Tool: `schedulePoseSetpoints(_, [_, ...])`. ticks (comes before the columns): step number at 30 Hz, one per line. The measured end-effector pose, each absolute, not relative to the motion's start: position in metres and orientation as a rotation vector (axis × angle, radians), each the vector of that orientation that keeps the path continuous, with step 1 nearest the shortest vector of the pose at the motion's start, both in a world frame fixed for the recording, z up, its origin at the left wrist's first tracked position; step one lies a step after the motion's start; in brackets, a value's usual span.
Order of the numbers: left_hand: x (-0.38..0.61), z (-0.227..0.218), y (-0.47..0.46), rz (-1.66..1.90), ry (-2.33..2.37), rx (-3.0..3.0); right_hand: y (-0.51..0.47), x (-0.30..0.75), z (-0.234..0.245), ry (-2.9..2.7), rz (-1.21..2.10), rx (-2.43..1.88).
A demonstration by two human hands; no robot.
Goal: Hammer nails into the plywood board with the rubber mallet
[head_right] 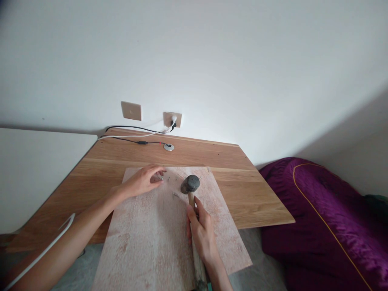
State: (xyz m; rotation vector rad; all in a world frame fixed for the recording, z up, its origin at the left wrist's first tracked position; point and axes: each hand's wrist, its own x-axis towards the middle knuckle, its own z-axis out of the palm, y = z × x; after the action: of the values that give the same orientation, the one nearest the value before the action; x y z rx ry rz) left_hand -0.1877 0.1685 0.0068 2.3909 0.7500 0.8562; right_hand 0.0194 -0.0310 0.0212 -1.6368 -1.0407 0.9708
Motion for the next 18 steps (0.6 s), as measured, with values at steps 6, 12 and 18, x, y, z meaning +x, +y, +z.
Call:
schedulePoseSetpoints(6, [-0.1876,0.0127,0.1683,0.836,0.809,2.426,-0.0314,0.0197,0.0201,-1.045,0.968,-1.628])
schedulePoseSetpoints(12, [-0.1866,0.0103,0.1701,0.83,0.785,2.423,-0.0312,0.0197,0.02,-1.057,0.974,-1.634])
schedulePoseSetpoints(18, [-0.187,0.0097,0.1707,0.836,0.741,2.385,-0.031,0.0211,0.0174,-1.051,0.97,-1.628])
